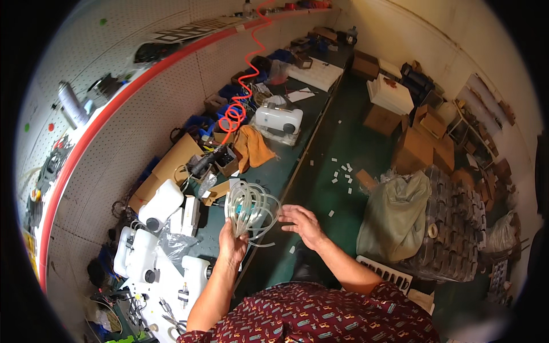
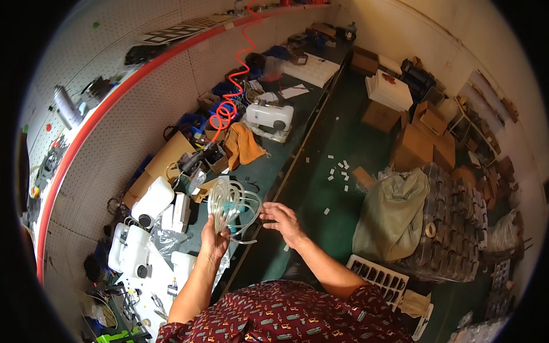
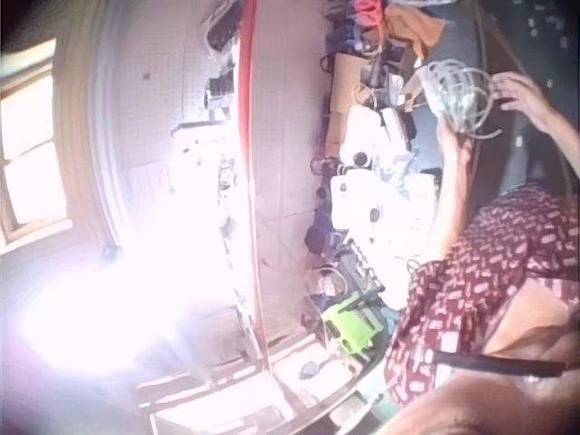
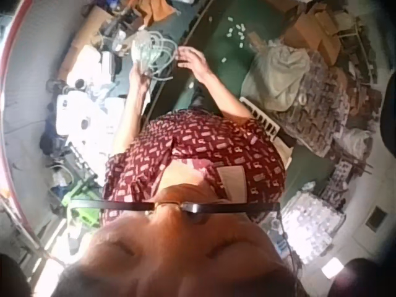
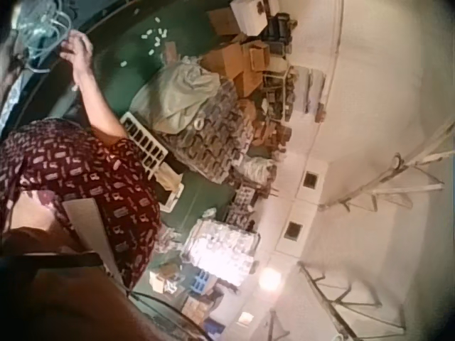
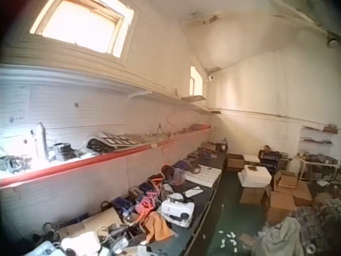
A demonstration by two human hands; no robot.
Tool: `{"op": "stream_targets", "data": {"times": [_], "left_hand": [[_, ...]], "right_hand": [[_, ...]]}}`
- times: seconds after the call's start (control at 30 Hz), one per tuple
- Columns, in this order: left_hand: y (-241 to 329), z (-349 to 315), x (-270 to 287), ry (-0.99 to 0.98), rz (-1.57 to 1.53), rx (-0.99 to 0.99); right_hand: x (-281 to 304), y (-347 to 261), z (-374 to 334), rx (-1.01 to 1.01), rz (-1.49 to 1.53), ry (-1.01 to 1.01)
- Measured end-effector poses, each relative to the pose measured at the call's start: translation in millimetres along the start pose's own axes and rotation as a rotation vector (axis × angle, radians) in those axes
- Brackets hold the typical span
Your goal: The person assembles white plastic sprayers by inserting metal nozzles and attaching clear tubing. They use scissors to cut the tubing to length and repeatedly handle the sprayer bodies and tubing on a cluttered workbench.
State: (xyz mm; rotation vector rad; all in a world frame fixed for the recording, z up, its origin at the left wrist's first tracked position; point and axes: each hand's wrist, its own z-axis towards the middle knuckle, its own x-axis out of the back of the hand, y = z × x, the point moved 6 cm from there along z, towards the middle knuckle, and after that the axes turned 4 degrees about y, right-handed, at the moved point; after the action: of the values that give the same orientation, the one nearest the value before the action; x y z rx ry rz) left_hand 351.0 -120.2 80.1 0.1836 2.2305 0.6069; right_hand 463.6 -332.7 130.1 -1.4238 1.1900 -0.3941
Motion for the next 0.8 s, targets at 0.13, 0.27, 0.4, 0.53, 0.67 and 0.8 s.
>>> {"op": "stream_targets", "data": {"times": [0.13, 0.27, 0.4, 0.53, 0.67, 0.8], "left_hand": [[-42, 53, -38, -0.06, -0.074, 0.06], [-89, 105, -96, -0.137, -0.217, 0.137], [-138, 143, -152, -0.196, -0.177, 0.215], [-156, 162, -217, -0.137, -0.132, 0.282], [-161, 173, -273, -0.261, -0.026, 0.335], [-151, 224, -271, -0.31, 0.006, 0.274]], "right_hand": [[45, 6, 28, 0.017, -0.04, 0.043], [115, -3, 72, -0.067, 0.09, 0.1], [167, -12, 105, -0.32, -0.11, 0.18], [184, -19, 142, -0.576, 0.402, -0.179], [209, -36, 185, -0.459, 0.481, -0.196], [247, -73, 233, -0.301, 0.525, 0.019]]}}
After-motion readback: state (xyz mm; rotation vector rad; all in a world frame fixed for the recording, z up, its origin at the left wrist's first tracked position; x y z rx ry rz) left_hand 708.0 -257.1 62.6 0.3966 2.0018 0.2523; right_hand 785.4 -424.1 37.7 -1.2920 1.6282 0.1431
